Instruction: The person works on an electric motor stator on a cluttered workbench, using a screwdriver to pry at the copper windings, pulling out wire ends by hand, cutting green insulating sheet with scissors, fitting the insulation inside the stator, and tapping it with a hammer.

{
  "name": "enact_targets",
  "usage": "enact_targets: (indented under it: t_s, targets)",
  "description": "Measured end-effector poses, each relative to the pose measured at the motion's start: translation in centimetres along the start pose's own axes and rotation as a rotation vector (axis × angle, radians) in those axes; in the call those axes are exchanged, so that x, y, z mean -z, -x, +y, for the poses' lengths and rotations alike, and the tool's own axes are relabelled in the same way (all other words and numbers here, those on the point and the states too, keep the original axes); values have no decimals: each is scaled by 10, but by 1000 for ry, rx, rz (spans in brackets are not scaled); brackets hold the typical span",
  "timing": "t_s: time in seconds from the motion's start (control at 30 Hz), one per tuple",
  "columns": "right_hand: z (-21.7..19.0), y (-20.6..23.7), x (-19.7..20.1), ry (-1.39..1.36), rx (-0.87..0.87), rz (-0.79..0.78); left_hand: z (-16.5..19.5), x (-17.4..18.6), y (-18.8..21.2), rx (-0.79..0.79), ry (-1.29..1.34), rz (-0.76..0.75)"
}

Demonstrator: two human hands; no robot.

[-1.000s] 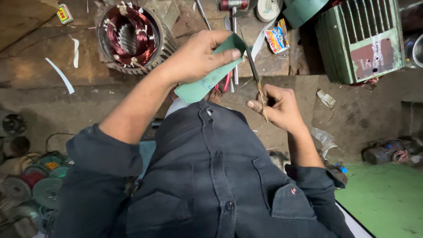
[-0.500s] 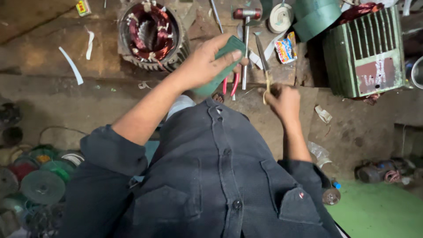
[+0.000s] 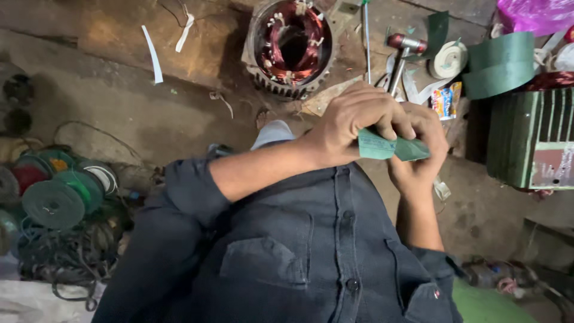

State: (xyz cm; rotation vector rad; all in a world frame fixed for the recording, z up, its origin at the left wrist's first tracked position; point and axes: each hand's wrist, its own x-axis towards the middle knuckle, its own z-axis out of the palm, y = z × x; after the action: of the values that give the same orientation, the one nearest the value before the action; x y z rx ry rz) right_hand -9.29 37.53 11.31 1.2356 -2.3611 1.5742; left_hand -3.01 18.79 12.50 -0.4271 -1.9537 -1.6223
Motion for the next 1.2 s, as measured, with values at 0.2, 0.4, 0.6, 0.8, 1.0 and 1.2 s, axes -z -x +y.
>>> enact_targets:
  t_s: [0.2, 0.4, 0.6, 0.8, 1.0, 1.2]
  targets:
    - [-18, -22, -30, -270, -138, -16, 19, 63, 2, -25, -153, 46]
    - [-31, -57, -57, 190, -123, -136, 29, 167, 34, 278, -199, 22]
    - [-40, -83, -106, 302, -11, -221, 27, 207, 49, 376, -316, 20]
    - [-49, -91, -128, 426, -20, -211, 6, 212, 46, 383, -191, -17]
    - [-48, -76, -122, 390, -12, -72, -4, 210, 19, 250, -246, -121]
    - [-40, -48, -109, 394, -323, 181, -23, 215, 20, 190, -336, -205]
